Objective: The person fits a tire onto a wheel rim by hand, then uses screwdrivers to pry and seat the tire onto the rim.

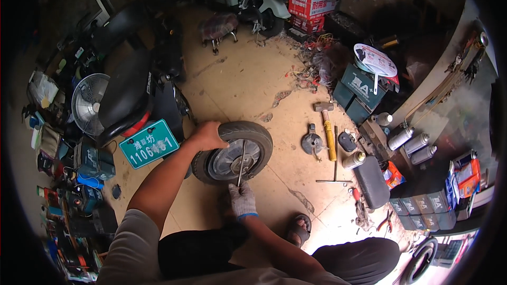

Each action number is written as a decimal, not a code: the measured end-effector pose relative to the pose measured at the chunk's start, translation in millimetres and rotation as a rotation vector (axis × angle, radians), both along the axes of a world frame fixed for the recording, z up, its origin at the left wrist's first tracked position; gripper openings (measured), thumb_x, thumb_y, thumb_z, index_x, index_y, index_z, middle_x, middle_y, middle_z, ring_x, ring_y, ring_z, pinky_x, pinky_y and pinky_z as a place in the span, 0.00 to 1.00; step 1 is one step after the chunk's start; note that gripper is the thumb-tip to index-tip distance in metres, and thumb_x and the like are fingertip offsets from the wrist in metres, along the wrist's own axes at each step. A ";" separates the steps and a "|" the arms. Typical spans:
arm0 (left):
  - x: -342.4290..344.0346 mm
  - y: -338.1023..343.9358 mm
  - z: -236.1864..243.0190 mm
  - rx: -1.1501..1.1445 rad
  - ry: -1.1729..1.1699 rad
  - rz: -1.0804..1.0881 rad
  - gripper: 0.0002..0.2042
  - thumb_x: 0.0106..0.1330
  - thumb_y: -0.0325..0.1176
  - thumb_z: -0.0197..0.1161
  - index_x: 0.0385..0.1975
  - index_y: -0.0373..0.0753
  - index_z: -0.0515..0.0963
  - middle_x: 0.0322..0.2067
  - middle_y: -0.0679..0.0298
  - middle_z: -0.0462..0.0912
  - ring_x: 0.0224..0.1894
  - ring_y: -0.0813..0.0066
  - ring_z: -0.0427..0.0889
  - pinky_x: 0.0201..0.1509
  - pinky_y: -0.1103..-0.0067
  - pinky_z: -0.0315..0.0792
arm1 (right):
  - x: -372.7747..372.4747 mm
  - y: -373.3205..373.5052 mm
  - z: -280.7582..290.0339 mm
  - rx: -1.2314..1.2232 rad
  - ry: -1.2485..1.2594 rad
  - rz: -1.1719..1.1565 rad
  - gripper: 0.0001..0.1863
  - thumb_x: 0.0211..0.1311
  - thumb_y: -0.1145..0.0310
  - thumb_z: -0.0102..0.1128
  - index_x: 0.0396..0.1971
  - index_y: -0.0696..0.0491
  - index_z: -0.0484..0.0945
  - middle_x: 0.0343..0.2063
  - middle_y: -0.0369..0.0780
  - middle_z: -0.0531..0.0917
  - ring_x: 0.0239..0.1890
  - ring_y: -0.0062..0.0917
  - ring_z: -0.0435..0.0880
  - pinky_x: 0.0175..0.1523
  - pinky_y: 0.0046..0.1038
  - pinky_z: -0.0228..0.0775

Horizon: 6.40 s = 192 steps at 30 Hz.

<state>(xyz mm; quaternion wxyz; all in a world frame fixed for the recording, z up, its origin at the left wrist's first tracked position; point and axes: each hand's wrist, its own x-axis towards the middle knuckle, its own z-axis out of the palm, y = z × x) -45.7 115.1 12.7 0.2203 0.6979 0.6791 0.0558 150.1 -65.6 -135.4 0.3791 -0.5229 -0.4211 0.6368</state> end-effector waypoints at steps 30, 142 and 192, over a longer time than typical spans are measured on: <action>17.3 -10.8 7.7 0.099 0.037 0.067 0.35 0.44 0.48 0.84 0.49 0.27 0.85 0.47 0.41 0.89 0.52 0.45 0.89 0.58 0.62 0.82 | -41.7 38.5 28.7 0.105 -0.007 -0.293 0.19 0.76 0.63 0.66 0.58 0.59 0.81 0.45 0.53 0.89 0.49 0.48 0.89 0.56 0.42 0.79; 66.7 -125.3 -40.3 0.427 0.001 0.321 0.44 0.43 0.46 0.88 0.61 0.35 0.73 0.54 0.43 0.83 0.57 0.39 0.83 0.62 0.55 0.78 | 241.0 147.6 157.1 0.699 -1.251 0.955 0.14 0.69 0.69 0.55 0.48 0.54 0.87 0.40 0.54 0.91 0.45 0.50 0.92 0.50 0.48 0.84; -0.1 -33.9 -65.2 -0.027 -0.246 -0.045 0.48 0.51 0.29 0.85 0.76 0.38 0.68 0.69 0.55 0.77 0.68 0.58 0.76 0.70 0.64 0.73 | 212.5 190.9 99.5 0.769 -1.277 1.124 0.14 0.73 0.62 0.63 0.49 0.50 0.92 0.47 0.45 0.91 0.46 0.39 0.89 0.46 0.42 0.82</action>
